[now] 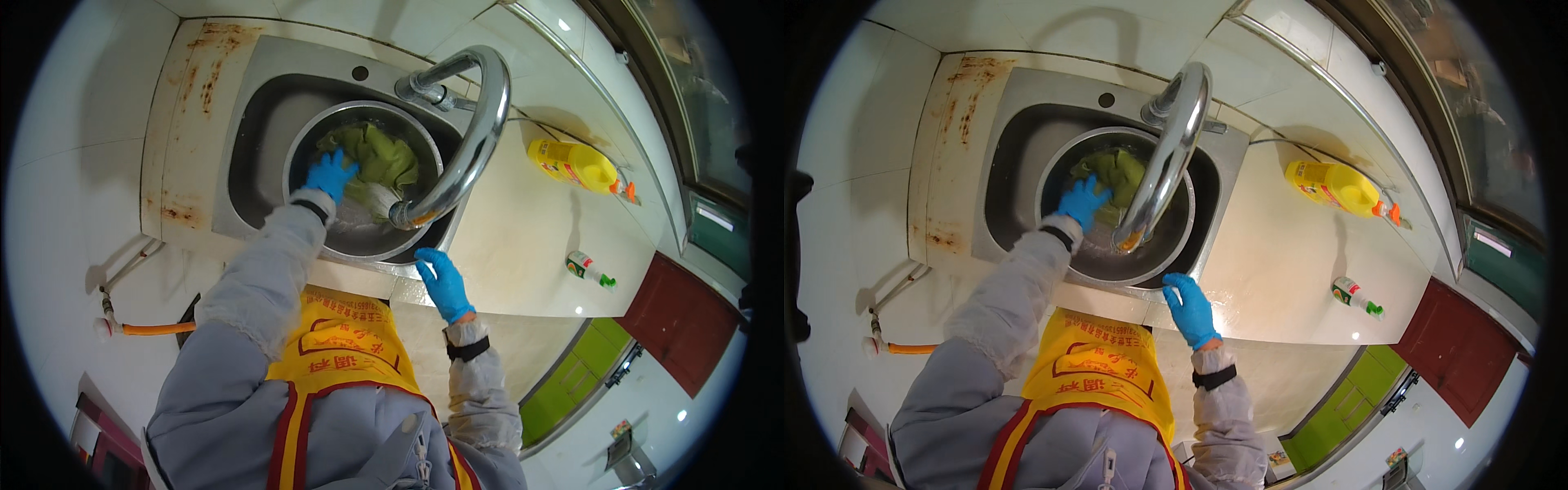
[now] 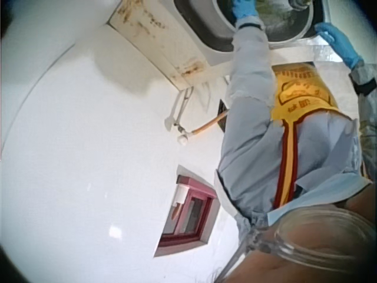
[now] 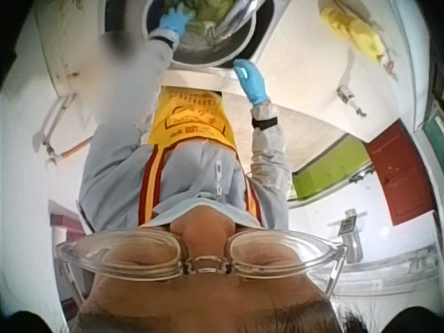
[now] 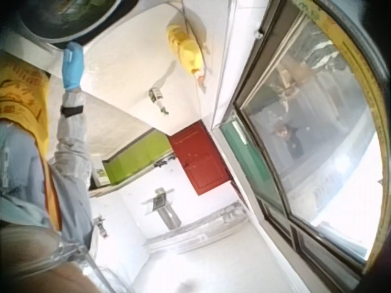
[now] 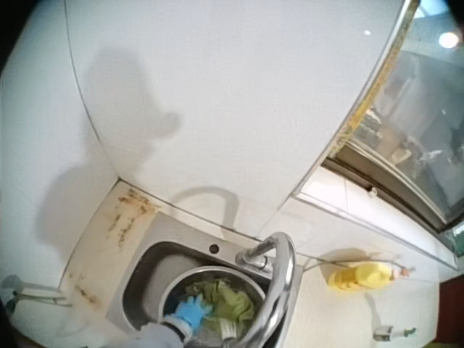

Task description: The person washes a green cloth in a sink, wrings it out, and then wipes a red-framed window. Another person mops the wall in the background.

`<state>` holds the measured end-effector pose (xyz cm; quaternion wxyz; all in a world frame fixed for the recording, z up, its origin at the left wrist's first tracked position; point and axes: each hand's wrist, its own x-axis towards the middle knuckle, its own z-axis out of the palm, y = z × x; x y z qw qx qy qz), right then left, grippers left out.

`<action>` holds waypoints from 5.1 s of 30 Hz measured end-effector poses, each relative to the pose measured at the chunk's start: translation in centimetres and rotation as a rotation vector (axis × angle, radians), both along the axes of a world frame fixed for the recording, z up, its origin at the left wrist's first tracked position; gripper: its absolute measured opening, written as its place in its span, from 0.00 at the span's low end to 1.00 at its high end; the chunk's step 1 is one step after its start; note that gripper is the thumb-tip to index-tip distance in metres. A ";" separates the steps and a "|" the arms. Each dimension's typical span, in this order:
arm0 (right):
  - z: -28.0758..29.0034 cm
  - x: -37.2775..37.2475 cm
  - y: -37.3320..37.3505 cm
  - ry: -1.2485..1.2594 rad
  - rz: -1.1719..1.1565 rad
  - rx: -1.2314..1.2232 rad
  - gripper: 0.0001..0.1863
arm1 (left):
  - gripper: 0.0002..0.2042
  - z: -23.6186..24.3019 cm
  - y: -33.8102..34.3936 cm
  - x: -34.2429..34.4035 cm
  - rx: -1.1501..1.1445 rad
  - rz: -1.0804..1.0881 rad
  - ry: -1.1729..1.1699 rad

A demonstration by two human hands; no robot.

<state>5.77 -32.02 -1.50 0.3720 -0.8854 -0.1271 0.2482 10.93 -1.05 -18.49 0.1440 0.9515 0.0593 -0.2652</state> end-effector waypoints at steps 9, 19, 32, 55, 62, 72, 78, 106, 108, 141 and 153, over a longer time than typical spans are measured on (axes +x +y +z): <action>-2.3 -0.7 3.3 0.636 -0.497 0.398 0.23 | 0.21 -2.0 0.3 -0.8 -0.155 -0.034 0.155; -7.0 1.3 8.5 0.977 -0.709 0.996 0.32 | 0.20 12.8 -7.5 -7.3 -1.502 0.581 0.289; 0.2 2.9 10.5 1.186 -0.866 1.086 0.34 | 0.20 14.7 -8.8 -4.4 -1.010 0.662 -0.211; -3.0 2.0 9.4 0.266 -0.353 0.231 0.22 | 0.17 11.9 -5.0 -4.6 -0.872 0.352 -0.031; -6.7 3.5 5.5 0.273 -0.462 0.105 0.22 | 0.14 5.2 0.0 1.1 0.041 0.274 -0.187; -8.2 3.8 4.9 0.057 -0.099 0.122 0.20 | 0.15 1.4 -2.6 -1.8 -0.078 -0.690 0.253; -8.7 5.1 7.2 0.396 0.078 0.349 0.18 | 0.17 8.5 -5.6 -5.6 -1.575 0.663 0.162; -5.2 2.9 4.1 0.095 0.074 0.056 0.23 | 0.23 0.5 -1.6 -0.8 -0.034 0.109 0.095; -5.9 1.4 5.0 0.262 -0.204 0.183 0.20 | 0.21 -1.5 -2.6 -1.5 -0.252 0.316 0.268; -3.0 0.9 9.8 1.014 -0.780 0.675 0.35 | 0.20 0.8 0.2 -1.9 -0.120 0.312 0.098; -4.1 2.2 7.4 1.205 -0.770 1.210 0.24 | 0.22 15.8 -8.5 -7.8 -1.785 0.998 0.297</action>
